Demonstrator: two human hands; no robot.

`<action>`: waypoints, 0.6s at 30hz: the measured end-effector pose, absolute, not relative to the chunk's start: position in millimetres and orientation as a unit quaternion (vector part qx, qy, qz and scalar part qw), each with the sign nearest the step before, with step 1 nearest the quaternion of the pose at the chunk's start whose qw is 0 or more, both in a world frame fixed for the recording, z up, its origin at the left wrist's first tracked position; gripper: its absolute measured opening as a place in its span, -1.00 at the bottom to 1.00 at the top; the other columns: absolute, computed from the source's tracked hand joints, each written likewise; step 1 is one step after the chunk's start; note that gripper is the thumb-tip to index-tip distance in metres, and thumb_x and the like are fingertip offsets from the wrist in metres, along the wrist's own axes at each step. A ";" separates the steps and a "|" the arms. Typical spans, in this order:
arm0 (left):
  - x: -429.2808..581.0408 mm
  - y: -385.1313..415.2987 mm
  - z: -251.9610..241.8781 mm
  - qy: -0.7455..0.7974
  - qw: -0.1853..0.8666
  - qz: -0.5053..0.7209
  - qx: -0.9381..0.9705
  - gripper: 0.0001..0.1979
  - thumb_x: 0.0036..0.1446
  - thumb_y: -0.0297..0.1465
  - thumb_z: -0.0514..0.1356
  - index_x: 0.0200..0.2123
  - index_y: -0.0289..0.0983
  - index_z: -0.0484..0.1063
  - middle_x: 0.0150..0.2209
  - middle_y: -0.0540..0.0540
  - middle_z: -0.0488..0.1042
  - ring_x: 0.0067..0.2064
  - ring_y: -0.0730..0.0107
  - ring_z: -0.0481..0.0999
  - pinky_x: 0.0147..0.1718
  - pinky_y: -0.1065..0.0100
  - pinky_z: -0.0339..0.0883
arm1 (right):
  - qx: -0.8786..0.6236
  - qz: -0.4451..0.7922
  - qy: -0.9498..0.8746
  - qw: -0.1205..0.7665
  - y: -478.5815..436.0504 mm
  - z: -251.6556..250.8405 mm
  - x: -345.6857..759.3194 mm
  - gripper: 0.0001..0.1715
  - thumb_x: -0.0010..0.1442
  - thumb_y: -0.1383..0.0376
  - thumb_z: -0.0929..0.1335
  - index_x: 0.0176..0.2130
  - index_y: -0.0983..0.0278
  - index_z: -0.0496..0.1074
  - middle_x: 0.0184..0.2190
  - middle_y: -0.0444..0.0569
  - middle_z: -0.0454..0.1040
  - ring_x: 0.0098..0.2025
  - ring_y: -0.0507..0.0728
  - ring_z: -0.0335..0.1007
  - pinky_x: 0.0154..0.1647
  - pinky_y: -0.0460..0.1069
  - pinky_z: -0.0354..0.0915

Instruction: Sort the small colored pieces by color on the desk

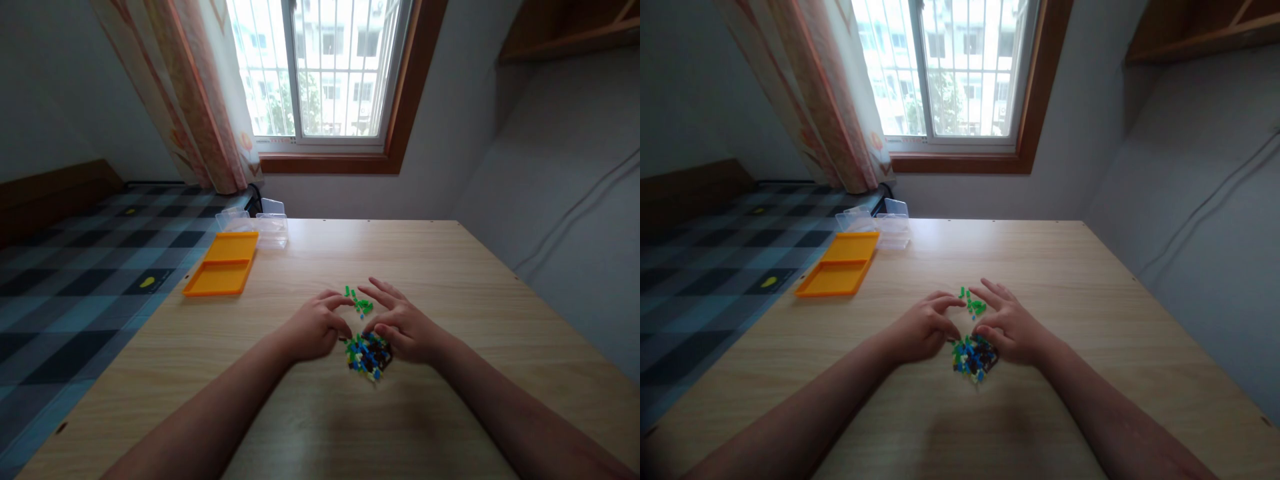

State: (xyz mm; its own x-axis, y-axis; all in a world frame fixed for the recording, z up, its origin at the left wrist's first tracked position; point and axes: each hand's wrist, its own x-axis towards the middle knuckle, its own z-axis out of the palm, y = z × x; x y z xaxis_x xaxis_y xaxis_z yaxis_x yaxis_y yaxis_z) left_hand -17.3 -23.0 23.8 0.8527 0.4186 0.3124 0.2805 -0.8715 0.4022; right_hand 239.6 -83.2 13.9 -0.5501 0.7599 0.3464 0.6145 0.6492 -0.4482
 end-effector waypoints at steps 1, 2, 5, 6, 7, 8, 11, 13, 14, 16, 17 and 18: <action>-17.5 -22.5 23.5 0.191 0.164 0.196 0.948 -0.61 0.02 -0.62 0.17 -0.27 -0.04 0.66 0.15 -0.02 0.44 0.17 0.15 0.34 0.19 0.01 0.26 | -0.395 0.140 -0.868 0.265 -83.3 13.9 239.6 -0.52 0.38 0.02 0.21 -0.20 0.11 0.65 0.42 -0.10 0.06 0.47 0.39 -0.24 0.36 0.44 -0.14; -17.7 -21.8 23.0 0.200 0.153 0.195 0.948 -0.59 0.03 -0.62 0.17 -0.23 -0.03 0.66 0.16 -0.03 0.43 0.17 0.14 0.33 0.20 -0.01 0.25 | -0.394 0.141 -0.867 0.269 -83.6 13.9 239.4 -0.52 0.38 0.02 0.21 -0.19 0.10 0.65 0.42 -0.10 0.06 0.47 0.39 -0.24 0.36 0.44 -0.13; -18.6 -18.8 20.4 0.235 0.124 0.199 0.943 -0.58 0.06 -0.61 0.16 -0.15 -0.04 0.64 0.21 -0.07 0.38 0.18 0.11 0.33 0.22 -0.04 0.22 | -0.388 0.150 -0.868 0.272 -85.2 14.6 237.1 -0.55 0.37 -0.01 0.23 -0.15 0.08 0.64 0.42 -0.11 0.05 0.47 0.39 -0.24 0.37 0.41 -0.12; -18.8 -17.8 19.4 0.244 0.120 0.203 0.941 -0.58 0.07 -0.61 0.16 -0.14 -0.05 0.64 0.21 -0.08 0.37 0.18 0.11 0.33 0.21 -0.04 0.23 | -0.384 0.154 -0.871 0.265 -85.8 14.9 236.1 -0.56 0.36 -0.01 0.23 -0.14 0.07 0.64 0.43 -0.11 0.03 0.47 0.39 -0.25 0.37 0.41 -0.12; -19.0 -17.0 18.7 0.250 0.120 0.209 0.938 -0.57 0.06 -0.62 0.16 -0.14 -0.05 0.64 0.21 -0.09 0.37 0.18 0.11 0.33 0.21 -0.04 0.23 | -0.380 0.158 -0.875 0.256 -86.3 15.1 235.0 -0.56 0.36 -0.01 0.24 -0.12 0.06 0.63 0.43 -0.12 0.01 0.47 0.39 -0.26 0.37 0.41 -0.12; -19.1 -16.6 18.1 0.251 0.123 0.215 0.936 -0.56 0.05 -0.64 0.16 -0.15 -0.05 0.64 0.21 -0.09 0.36 0.18 0.11 0.33 0.21 -0.03 0.23 | -0.377 0.161 -0.879 0.245 -86.6 15.2 234.1 -0.57 0.36 -0.01 0.24 -0.10 0.06 0.63 0.44 -0.12 -0.01 0.47 0.39 -0.27 0.37 0.41 -0.12; -18.4 -18.4 18.4 0.231 0.149 0.236 0.932 -0.53 -0.01 -0.68 0.14 -0.21 -0.05 0.65 0.20 -0.06 0.37 0.19 0.16 0.33 0.22 -0.02 0.22 | -0.385 0.156 -0.880 0.232 -86.1 13.8 233.0 -0.56 0.39 0.01 0.21 -0.04 0.05 0.60 0.45 -0.11 -0.03 0.47 0.40 -0.27 0.36 0.44 -0.13; -17.4 -21.4 19.6 0.210 0.170 0.242 0.932 -0.55 0.00 -0.68 0.13 -0.28 -0.06 0.66 0.19 -0.04 0.38 0.19 0.18 0.32 0.22 -0.01 0.22 | -0.406 0.144 -0.870 0.242 -84.8 12.1 233.8 -0.53 0.41 0.03 0.18 0.00 0.05 0.59 0.43 -0.07 0.01 0.46 0.40 -0.24 0.36 0.45 -0.12; -16.8 -23.0 20.3 0.203 0.178 0.242 0.932 -0.57 0.01 -0.68 0.14 -0.30 -0.06 0.66 0.19 -0.03 0.38 0.20 0.19 0.32 0.22 -0.01 0.22 | -0.416 0.139 -0.864 0.249 -84.1 11.3 234.5 -0.52 0.41 0.04 0.17 0.01 0.06 0.58 0.42 -0.06 0.04 0.46 0.40 -0.23 0.36 0.46 -0.12; -15.9 -25.6 21.1 0.196 0.188 0.237 0.933 -0.59 0.02 -0.67 0.15 -0.33 -0.06 0.66 0.21 -0.02 0.37 0.21 0.18 0.31 0.23 -0.01 0.21 | -0.424 0.134 -0.857 0.262 -83.2 10.3 235.8 -0.52 0.41 0.03 0.17 -0.01 0.06 0.59 0.41 -0.05 0.08 0.46 0.40 -0.22 0.35 0.46 -0.11; -15.6 -26.3 21.1 0.195 0.190 0.233 0.934 -0.59 0.02 -0.67 0.15 -0.33 -0.05 0.66 0.21 -0.02 0.37 0.22 0.17 0.31 0.23 -0.01 0.21 | -0.420 0.135 -0.856 0.268 -83.1 10.3 236.2 -0.52 0.41 0.02 0.17 -0.03 0.06 0.60 0.41 -0.06 0.08 0.46 0.40 -0.22 0.35 0.46 -0.11; -15.4 -26.7 21.0 0.194 0.190 0.227 0.935 -0.60 0.02 -0.66 0.16 -0.32 -0.04 0.66 0.22 -0.01 0.36 0.23 0.16 0.30 0.23 -0.01 0.20 | -0.413 0.139 -0.858 0.271 -83.3 10.6 236.3 -0.52 0.40 0.01 0.18 -0.06 0.05 0.61 0.41 -0.07 0.07 0.46 0.40 -0.23 0.36 0.45 -0.10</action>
State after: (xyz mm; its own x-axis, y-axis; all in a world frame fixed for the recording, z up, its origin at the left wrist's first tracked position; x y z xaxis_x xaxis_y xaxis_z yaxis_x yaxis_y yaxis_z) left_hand -15.4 -26.7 21.0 0.8218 0.4483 0.3515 0.2760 -0.8531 0.4428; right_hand 236.3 -83.3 10.6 -0.5117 0.7846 0.3501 0.6344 0.6199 -0.4618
